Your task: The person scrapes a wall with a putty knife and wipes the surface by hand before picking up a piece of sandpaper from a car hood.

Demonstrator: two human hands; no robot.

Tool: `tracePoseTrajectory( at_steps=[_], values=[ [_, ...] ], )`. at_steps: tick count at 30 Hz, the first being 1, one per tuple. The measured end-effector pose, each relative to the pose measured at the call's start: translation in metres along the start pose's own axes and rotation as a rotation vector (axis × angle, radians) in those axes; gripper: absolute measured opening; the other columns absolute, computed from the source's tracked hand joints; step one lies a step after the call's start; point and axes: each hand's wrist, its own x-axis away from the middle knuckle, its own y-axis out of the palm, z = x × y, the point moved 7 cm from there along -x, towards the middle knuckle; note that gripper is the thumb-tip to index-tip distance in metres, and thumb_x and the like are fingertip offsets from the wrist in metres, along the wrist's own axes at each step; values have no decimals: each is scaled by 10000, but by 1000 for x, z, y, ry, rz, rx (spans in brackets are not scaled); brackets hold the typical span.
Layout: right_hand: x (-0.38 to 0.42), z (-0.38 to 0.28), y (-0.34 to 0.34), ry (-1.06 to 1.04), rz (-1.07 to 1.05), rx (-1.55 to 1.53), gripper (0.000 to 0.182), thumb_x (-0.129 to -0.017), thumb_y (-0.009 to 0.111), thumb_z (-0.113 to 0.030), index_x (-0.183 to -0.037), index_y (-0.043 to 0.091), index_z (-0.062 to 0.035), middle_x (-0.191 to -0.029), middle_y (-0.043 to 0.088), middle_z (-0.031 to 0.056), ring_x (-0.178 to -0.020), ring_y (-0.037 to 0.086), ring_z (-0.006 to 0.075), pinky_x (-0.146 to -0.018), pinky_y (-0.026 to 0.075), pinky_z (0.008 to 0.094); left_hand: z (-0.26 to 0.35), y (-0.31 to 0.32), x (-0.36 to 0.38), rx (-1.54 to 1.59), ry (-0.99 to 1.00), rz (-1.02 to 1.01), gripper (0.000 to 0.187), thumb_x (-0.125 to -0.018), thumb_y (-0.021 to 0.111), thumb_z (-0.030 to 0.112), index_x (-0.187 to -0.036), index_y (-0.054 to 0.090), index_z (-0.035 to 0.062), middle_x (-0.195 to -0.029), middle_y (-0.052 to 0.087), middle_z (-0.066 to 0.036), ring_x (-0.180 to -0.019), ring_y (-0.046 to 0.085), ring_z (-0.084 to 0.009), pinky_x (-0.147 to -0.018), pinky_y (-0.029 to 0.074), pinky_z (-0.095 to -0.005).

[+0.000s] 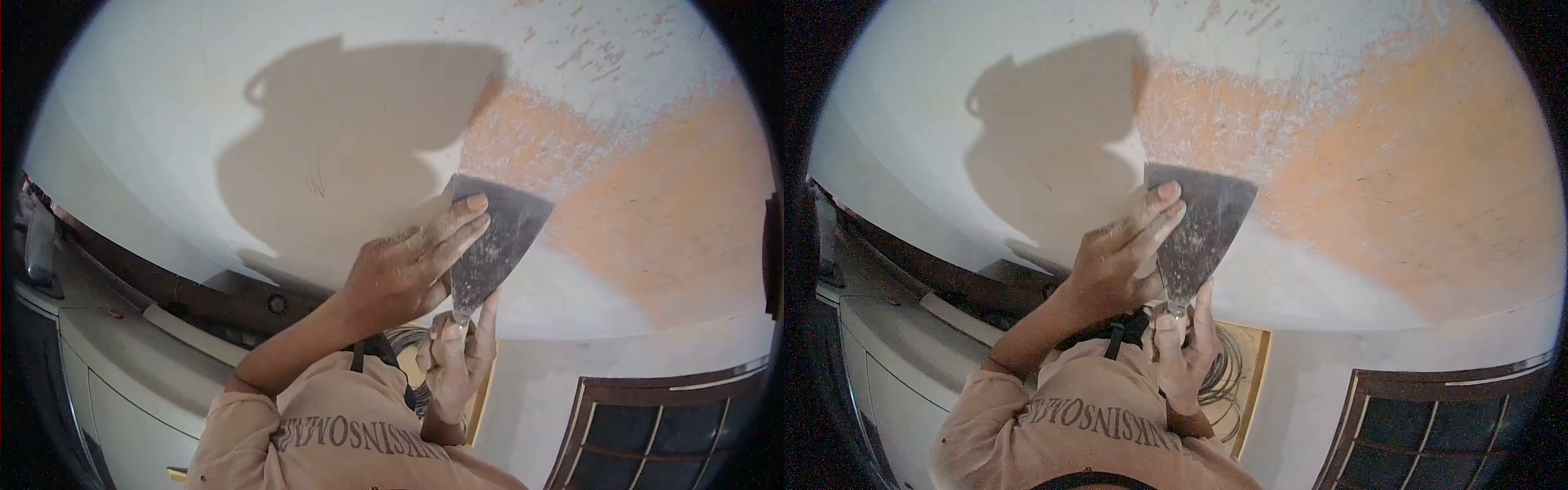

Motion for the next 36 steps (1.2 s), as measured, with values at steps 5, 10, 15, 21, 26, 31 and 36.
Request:
tracePoseTrajectory(
  at_steps=[5,10,15,21,26,31,36],
  values=[
    [6,1,0,1,-5,-36,644,-911,475,-122,-1429,98,-52,-749,480,86,-474,418,62,-369,356,180,5,-1,0,-24,-9,5,676,-588,577,-51,-1242,490,95,-1321,467,-51,-1081,563,-194,-790,520,-281],
    [-1,0,2,57,5,-55,649,-916,474,-144,-1426,87,-39,-762,493,76,-478,422,60,-386,357,178,7,-2,-5,25,-46,-26,664,-592,575,-61,-1235,494,86,-1313,475,-47,-1106,546,-200,-829,509,-296],
    [3,7,4,36,-11,-60,649,-922,474,-139,-1432,79,-63,-763,491,74,-491,437,75,-409,366,195,5,0,-3,-61,42,-4,536,-642,588,-19,-1173,523,22,-1263,505,-125,-1105,546,-267,-858,492,-331],
    [11,10,8,41,11,-37,652,-925,474,-153,-1436,73,-83,-758,475,76,-484,421,96,-416,366,204,7,0,0,-87,-21,-46,523,-672,521,-69,-1182,536,48,-1300,479,-75,-1086,557,-217,-813,505,-302],
    [3,10,6,32,54,-90,655,-925,474,-164,-1438,73,-95,-762,470,85,-493,402,84,-411,366,210,4,0,-4,-25,-59,-90,493,-664,493,-87,-1145,560,-4,-1240,526,-132,-1126,532,-254,-927,445,-344],
    [5,12,13,55,36,-64,662,-923,480,-169,-1440,71,-106,-774,477,86,-493,428,97,-420,368,212,-2,-1,0,-62,-57,-138,479,-679,497,-78,-1146,566,0,-1275,500,-126,-1144,520,-250,-914,454,-346],
    [8,8,10,70,48,-64,655,-927,472,-167,-1439,68,-106,-758,467,72,-491,421,91,-415,365,207,4,4,1,-54,-53,-130,493,-681,513,-69,-1165,554,10,-1281,495,-116,-1153,510,-252,-876,481,-326]
  ],
)
